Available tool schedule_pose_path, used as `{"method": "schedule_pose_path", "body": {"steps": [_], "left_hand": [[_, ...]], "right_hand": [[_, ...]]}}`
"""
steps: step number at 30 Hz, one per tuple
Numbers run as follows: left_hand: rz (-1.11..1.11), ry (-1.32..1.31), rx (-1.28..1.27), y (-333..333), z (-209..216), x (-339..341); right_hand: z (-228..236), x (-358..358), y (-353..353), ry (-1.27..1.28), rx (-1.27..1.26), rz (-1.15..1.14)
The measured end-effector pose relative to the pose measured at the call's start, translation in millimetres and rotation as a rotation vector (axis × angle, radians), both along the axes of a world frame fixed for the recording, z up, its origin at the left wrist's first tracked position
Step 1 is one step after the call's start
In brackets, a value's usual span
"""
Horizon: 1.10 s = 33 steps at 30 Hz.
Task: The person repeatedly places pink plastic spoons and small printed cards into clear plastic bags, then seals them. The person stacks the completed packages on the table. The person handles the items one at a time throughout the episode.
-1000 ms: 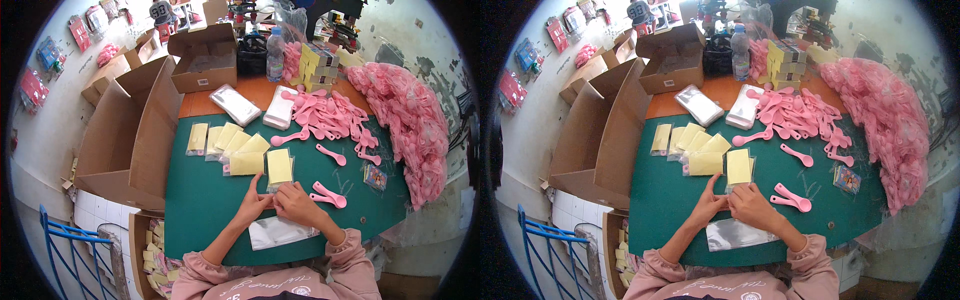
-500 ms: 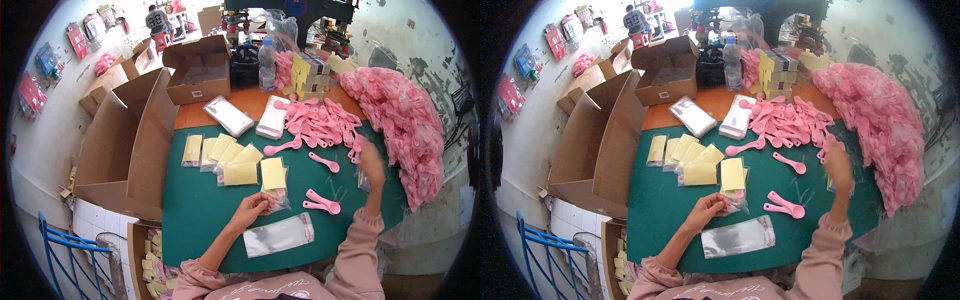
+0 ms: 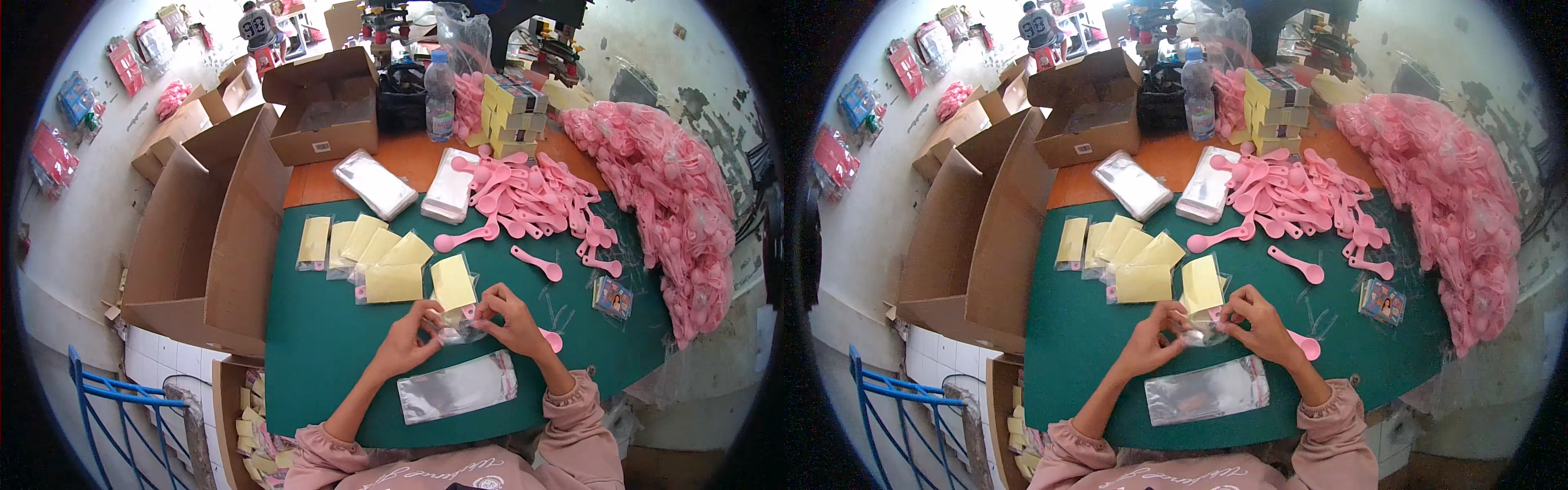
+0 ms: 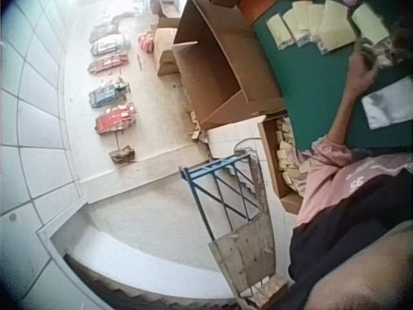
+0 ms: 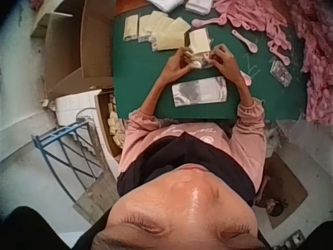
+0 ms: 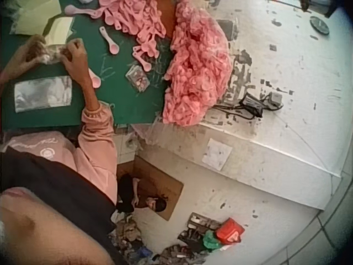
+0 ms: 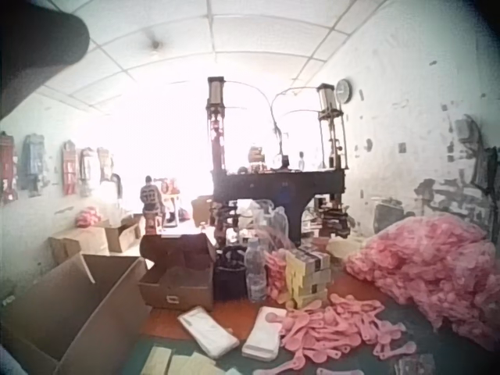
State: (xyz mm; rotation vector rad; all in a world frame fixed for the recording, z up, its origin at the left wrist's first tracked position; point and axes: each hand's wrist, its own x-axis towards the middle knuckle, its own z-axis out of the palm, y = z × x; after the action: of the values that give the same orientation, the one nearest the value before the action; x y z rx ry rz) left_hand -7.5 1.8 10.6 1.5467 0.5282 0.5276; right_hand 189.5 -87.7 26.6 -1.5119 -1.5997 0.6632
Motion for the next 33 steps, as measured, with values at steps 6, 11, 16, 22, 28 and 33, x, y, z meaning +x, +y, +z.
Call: {"method": "schedule_pose_path", "body": {"steps": [6, 11, 16, 22, 28, 33], "left_hand": [[0.095, 0.174, 0.504, 0.6, -8.6, 1.7], [0.158, 0.146, 0.166, -2.4, -13.3, 3.4], [0.191, 0.183, 0.024, -3.5, -21.0, 5.4], [0.311, 0.271, -0.032, -5.5, -20.3, 11.0], [0.365, 0.121, -0.137, -7.3, -26.3, 12.2], [0.347, 0.059, -0.199, -8.4, -24.6, 13.5]], "right_hand": [[-11.8, 5.2, 2.7, 0.162, -0.09, 0.072], [-9.9, 1.5, 4.3, 0.514, -0.39, -0.028], [-23.1, -7.7, 7.4, 0.689, -0.373, -0.146], [-29.1, -14.5, 9.0, 0.646, -0.205, -0.262], [-26.4, -19.3, 9.2, 0.602, -0.193, -0.248], [-25.4, -21.2, 7.7, 0.588, -0.193, -0.269]]}}
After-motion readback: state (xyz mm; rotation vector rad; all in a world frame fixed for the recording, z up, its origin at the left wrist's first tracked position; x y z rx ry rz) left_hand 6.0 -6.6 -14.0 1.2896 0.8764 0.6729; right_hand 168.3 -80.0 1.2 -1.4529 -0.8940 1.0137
